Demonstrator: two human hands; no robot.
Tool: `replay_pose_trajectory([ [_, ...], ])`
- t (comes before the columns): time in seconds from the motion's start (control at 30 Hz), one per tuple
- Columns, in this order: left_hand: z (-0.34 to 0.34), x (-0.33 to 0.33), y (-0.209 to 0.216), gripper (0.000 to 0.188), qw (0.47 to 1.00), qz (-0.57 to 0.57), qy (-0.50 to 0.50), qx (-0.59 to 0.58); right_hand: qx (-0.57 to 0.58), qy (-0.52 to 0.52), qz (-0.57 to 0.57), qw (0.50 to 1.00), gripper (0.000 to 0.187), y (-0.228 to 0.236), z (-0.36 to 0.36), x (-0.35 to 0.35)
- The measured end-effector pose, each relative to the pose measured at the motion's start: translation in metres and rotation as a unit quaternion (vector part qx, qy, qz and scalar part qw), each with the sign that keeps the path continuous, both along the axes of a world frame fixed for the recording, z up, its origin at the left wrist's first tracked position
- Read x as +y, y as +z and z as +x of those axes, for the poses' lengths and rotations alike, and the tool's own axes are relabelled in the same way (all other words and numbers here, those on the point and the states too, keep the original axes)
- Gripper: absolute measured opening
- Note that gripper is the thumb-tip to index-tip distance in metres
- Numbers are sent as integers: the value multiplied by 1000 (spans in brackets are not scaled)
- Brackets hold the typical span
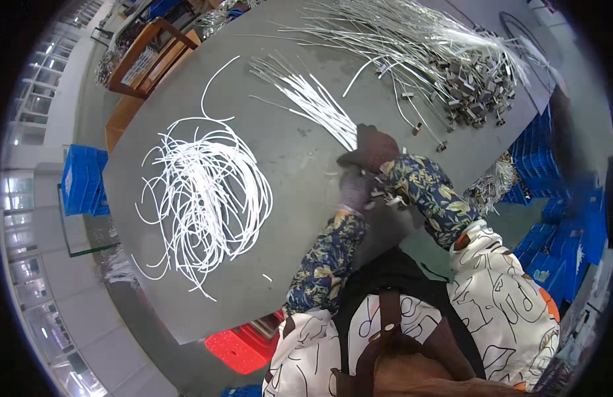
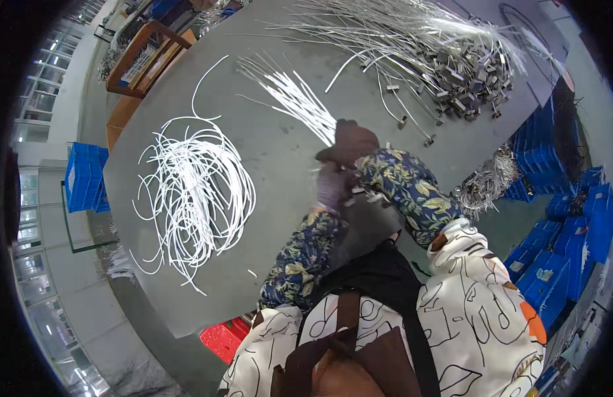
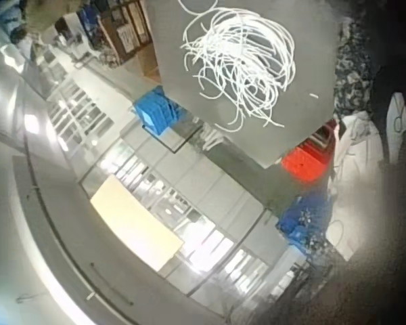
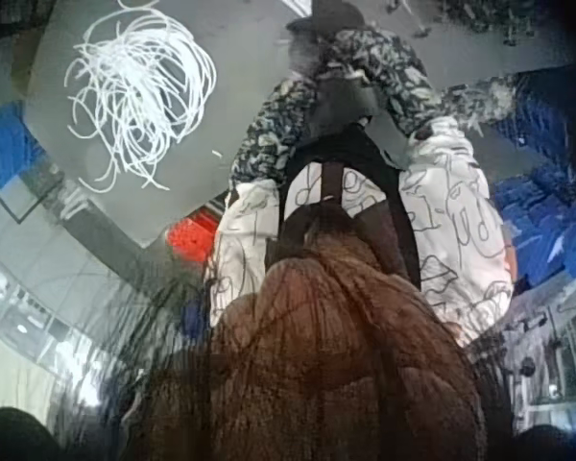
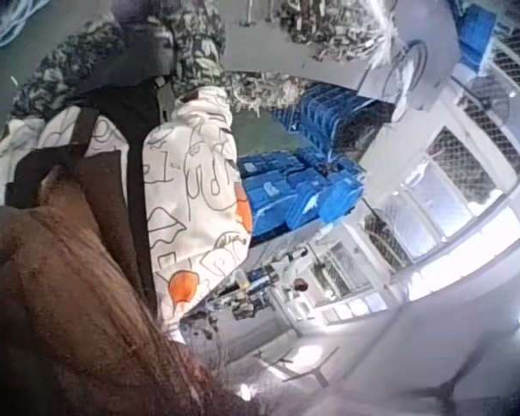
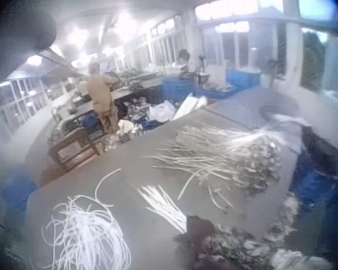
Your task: Organizing and sorting bundles of white electronic wires on a production workbench.
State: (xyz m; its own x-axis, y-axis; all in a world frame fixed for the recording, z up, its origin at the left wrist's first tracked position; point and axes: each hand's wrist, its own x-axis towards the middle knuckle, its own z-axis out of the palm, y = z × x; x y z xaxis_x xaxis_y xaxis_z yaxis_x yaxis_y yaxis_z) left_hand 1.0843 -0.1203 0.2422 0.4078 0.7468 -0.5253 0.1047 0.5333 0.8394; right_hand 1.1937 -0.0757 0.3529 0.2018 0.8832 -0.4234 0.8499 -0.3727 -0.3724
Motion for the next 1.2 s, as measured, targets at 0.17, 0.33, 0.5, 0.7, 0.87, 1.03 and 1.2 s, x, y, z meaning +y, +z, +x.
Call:
replay_pose_trajectory([
  [0.17,0,-33,33,23,974,203,-89,-49,81,-33,-56,995,42,-28,32,-22],
  [0.33,-46,-7,-29,26,996,83,13,-4,217,81,-54,971,30,-38,36,-70],
  [0.5,-54,62,111,79,944,181,182,-207,321,17,-87,943,37,76,16,-71],
  [0.7,-43,59,227,102,870,401,158,-240,369,183,139,901,70,115,29,-58],
  [0.87,-35,1,245,89,866,460,167,-105,306,162,92,933,84,135,21,-73],
  [1.03,-6,-15,258,74,876,436,143,-148,343,174,240,892,58,97,1,-85],
  [1.2,-3,-35,318,69,888,401,114,-194,382,178,363,831,56,119,6,-94],
])
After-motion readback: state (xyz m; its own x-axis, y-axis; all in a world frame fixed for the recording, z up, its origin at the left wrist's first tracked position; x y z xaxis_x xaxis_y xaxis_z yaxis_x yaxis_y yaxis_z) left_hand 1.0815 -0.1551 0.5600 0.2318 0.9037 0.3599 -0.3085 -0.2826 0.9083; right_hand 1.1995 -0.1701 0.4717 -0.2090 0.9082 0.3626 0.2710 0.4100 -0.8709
